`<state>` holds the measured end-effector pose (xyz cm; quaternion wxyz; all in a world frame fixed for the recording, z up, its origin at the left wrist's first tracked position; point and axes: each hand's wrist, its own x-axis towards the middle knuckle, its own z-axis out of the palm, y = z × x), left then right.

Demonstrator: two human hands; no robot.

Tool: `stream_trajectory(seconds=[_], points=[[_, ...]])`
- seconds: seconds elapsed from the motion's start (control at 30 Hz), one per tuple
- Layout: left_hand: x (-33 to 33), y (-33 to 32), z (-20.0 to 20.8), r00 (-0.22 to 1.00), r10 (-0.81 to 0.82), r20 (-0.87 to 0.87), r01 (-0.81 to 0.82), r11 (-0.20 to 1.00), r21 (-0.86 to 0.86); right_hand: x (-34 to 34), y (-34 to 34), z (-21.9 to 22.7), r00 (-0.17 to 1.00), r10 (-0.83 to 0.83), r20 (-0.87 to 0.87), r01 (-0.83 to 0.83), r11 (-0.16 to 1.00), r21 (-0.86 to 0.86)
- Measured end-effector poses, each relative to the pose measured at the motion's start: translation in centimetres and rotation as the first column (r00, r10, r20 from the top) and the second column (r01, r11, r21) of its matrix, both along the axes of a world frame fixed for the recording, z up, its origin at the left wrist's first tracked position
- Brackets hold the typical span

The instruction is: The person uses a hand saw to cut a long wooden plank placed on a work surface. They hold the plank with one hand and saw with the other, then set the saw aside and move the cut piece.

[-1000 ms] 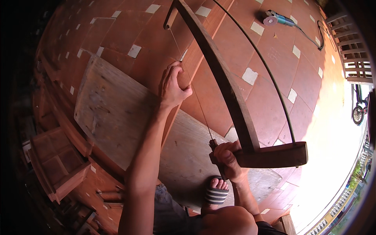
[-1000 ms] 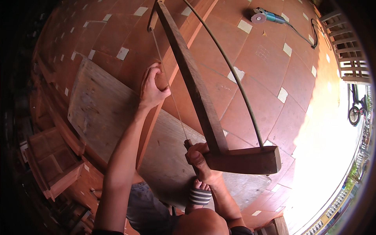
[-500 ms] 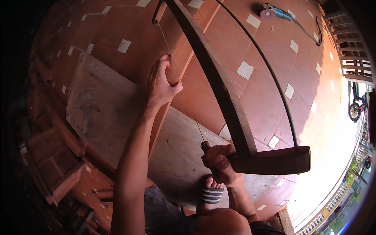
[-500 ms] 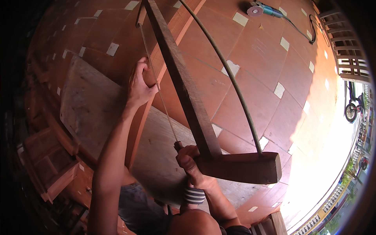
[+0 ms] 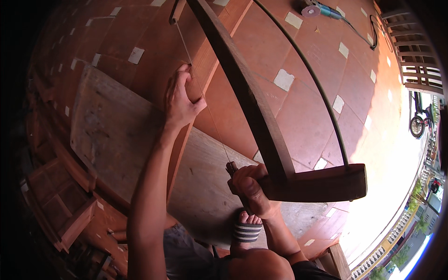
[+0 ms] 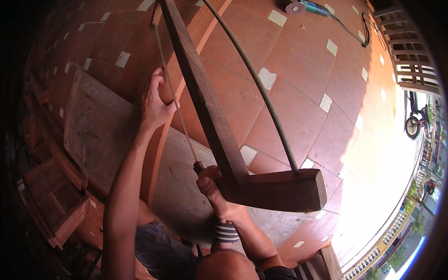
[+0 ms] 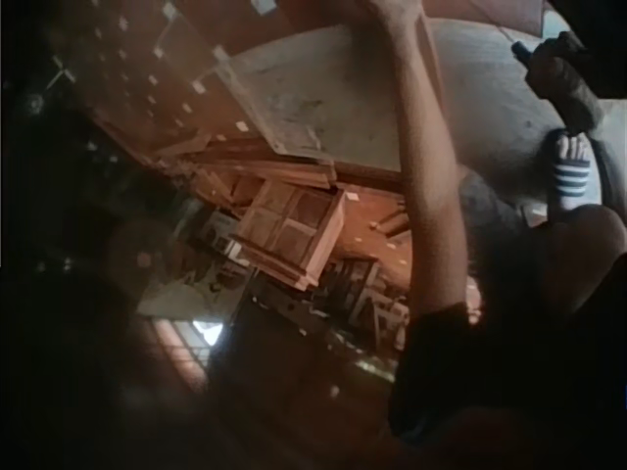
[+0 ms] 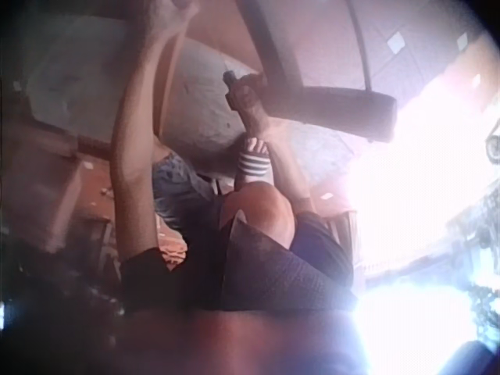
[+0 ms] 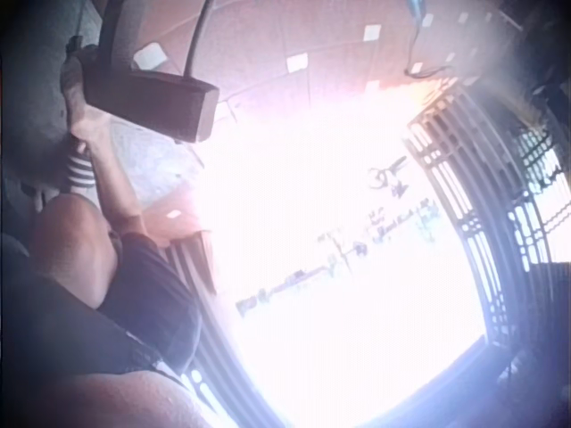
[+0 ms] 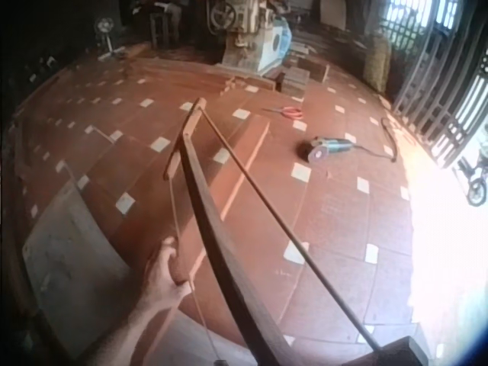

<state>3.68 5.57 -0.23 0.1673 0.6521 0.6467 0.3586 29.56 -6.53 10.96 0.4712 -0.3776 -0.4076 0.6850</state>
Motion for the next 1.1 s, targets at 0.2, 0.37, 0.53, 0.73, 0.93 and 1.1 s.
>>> stream_trajectory(seconds=[0.2, 0.37, 0.53, 0.73, 0.93, 1.1], points=[[-0.1, -0.2, -0.3, 0.999, 0.017, -0.035, -0.018, 1.0, -0.008, 0.6, -0.4, -0.3, 0.997, 0.05, -0.059, -0.054, 0.997, -0.063], [-0.2, -0.2, -0.4, 1.0, 0.009, -0.025, -0.009, 1.0, -0.006, 0.0, 0.4, -0.8, 0.994, 0.061, 0.091, -0.054, 0.995, -0.081], [-0.4, -0.3, -0.4, 0.999, 0.008, -0.045, -0.009, 1.0, -0.005, 1.1, -1.0, -0.6, 0.989, 0.082, 0.126, -0.075, 0.996, -0.055], [0.1, 0.1, 0.0, 1.0, 0.003, -0.015, -0.003, 1.0, -0.008, -1.4, 2.1, -1.1, 0.996, -0.026, 0.089, 0.034, 0.995, -0.089], [-0.7, -0.4, -0.3, 0.998, 0.032, -0.045, -0.031, 0.999, 0.012, 2.1, -1.4, 1.4, 0.985, 0.114, 0.13, -0.105, 0.992, -0.076], [0.0, -0.1, -0.1, 1.0, 0.024, -0.012, -0.025, 0.999, -0.023, 1.7, -2.2, 3.4, 0.999, 0.038, 0.014, -0.036, 0.984, -0.172]])
